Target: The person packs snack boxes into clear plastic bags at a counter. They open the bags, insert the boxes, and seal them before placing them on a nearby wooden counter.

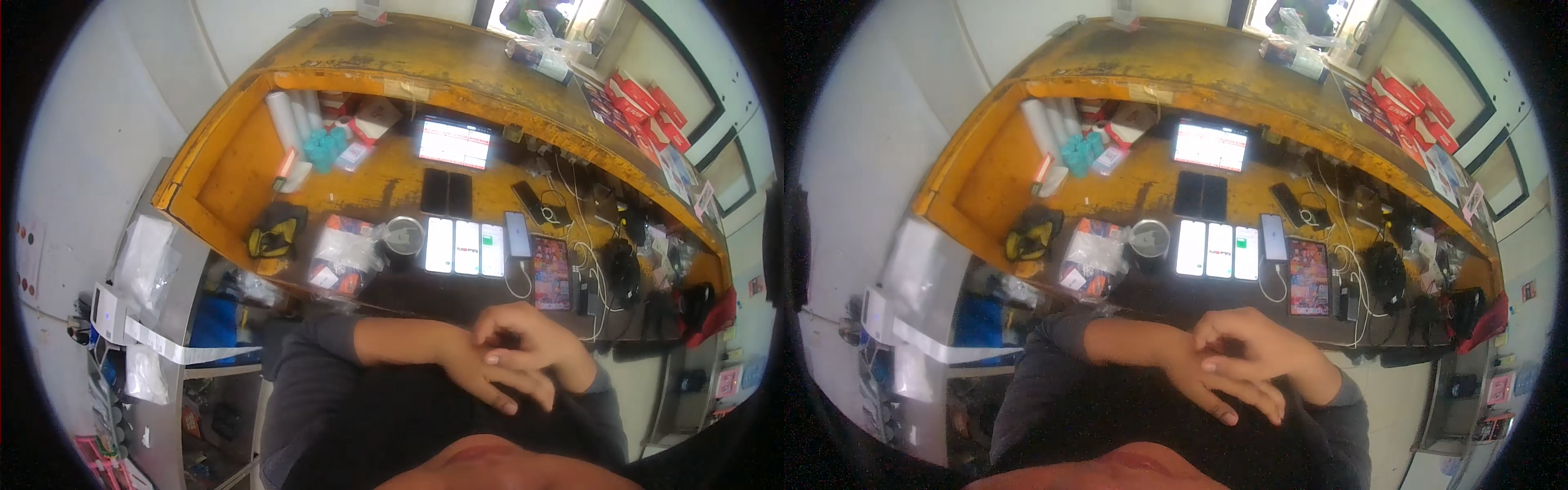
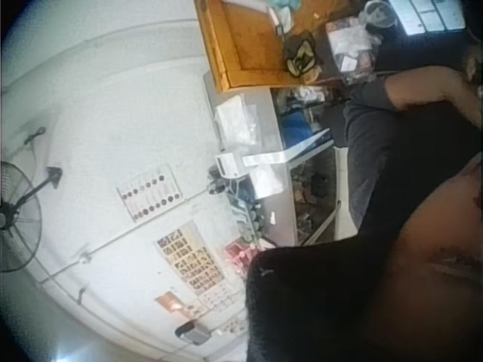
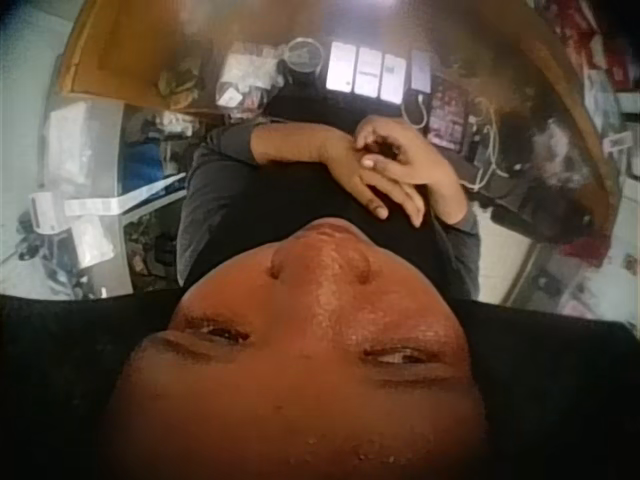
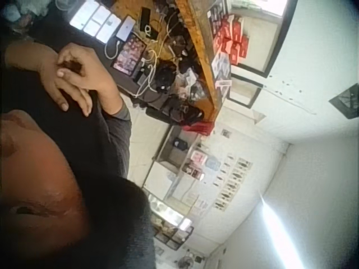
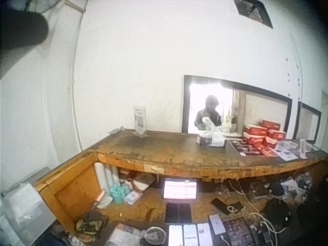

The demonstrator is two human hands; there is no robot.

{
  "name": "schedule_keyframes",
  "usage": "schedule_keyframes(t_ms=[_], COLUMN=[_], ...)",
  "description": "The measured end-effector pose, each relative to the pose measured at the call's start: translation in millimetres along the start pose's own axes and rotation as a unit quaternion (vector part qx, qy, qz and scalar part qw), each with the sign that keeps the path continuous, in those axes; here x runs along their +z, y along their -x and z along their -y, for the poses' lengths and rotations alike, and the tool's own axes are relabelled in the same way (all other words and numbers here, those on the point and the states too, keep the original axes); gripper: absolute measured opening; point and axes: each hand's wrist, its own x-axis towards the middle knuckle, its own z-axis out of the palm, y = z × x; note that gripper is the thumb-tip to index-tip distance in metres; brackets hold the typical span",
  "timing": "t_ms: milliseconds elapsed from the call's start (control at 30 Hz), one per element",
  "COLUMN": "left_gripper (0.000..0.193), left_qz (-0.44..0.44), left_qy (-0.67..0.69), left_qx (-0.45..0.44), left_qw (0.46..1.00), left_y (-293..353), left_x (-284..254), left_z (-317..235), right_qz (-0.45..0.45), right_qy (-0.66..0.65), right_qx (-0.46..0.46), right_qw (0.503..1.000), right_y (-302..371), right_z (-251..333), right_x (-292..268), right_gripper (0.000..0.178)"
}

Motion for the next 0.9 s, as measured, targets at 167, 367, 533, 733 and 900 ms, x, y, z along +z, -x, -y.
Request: schedule_keyframes(t_ms=[167,367,533,733,900], left_gripper=[0.045,0.048,0.05,0.05,0.05], left_qz=[0.014,0.031,0.039,0.028,0.032], left_qy=[-0.028,0.0,0.0,-0.002,-0.008], left_qx=[-0.015,-0.009,-0.026,-0.024,-0.022], left_qw=[0.999,0.999,0.999,0.999,0.999], left_y=[0.7,-3.0,-2.6,-2.3,-2.4], left_x=[-4.8,-7.9,-11.5,-4.6,-5.6], left_z=[2.1,9.4,3.6,8.6,5.8], right_qz=[-0.039,-0.008,-0.046,-0.043,-0.053], right_qy=[0.019,0.009,0.044,-0.026,0.033], right_qx=[-0.13,0.008,-0.105,0.0,-0.124], right_qw=[0.991,1.0,0.992,0.999,0.99], right_y=[-12.1,2.3,-2.8,2.0,1.6], right_z=[-12.4,-7.4,-15.7,-3.9,-21.4], right_x=[2.8,-3.7,-2.0,2.7,0.7], right_gripper=[0.028,0.028,0.027,0.026,0.028])
